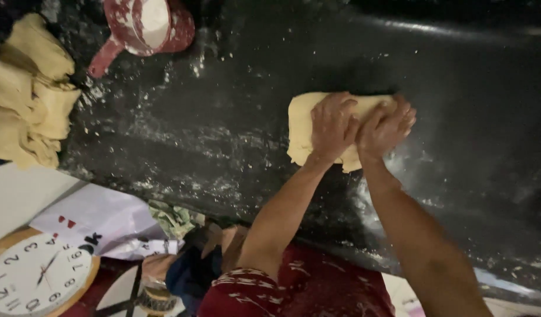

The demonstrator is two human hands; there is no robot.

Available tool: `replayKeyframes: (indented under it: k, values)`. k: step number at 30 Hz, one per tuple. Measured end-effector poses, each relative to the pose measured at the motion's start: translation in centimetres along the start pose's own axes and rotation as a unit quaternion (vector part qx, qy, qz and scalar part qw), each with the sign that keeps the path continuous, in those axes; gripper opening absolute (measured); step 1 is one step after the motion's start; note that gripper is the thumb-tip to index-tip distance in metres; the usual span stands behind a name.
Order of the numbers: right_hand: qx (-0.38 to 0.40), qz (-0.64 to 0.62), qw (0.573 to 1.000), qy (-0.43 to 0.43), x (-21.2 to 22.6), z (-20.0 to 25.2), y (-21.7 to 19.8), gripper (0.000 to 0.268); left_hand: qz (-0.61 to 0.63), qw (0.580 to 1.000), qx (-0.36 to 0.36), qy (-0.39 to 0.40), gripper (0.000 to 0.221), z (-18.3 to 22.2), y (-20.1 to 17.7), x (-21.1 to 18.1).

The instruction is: Manually kneading and folding dough on a floured surface in a bakery production area.

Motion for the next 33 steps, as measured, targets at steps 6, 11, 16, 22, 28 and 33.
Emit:
replayKeyframes:
  k: [6, 11, 16, 22, 28, 33]
  values:
    - [-0.034, -0.063, 0.997, -0.026, 1.5, -0.8, -1.3, 0.025, -0.005, 0.97, -0.169, -0.176, 0.031, 2.3, -10.1, 6.9]
    - [-0.028, -0.111, 0.993, 0.016, 2.0, -0.9, -1.8, 0.024, -0.134, 0.885, -0.188, -0.403, 0.036, 7.2, -8.2, 8.4]
    - [-0.021, -0.121, 0.992, 0.017, 1.2, -0.7, -1.8, 0.027, -0.173, 0.863, -0.182, -0.439, 0.035, 8.1, -7.7, 8.6]
    - [-0.008, -0.156, 0.986, 0.061, -0.2, -0.7, -1.0, 0.027, -0.164, 0.932, -0.1, -0.307, 0.045, 5.1, -7.2, 7.1]
    - [-0.019, -0.183, 0.983, -0.005, -0.4, 0.4, -1.5, 0.022, -0.165, 0.945, -0.088, -0.267, 0.06, 4.0, -7.0, 6.8]
    - [0.043, -0.153, 0.987, 0.018, 0.9, 1.0, -1.4, 0.038, -0.116, 0.966, -0.045, -0.225, 0.067, 4.6, -6.1, 7.2]
Point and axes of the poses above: each hand's wrist, its own z-axis away from the middle knuckle, its own y-axis out of the palm, x = y × z, the point moved 9 cm from there along -z, towards the middle knuckle, and after that the axes turned 3 degrees about z, right-handed, at the moved point
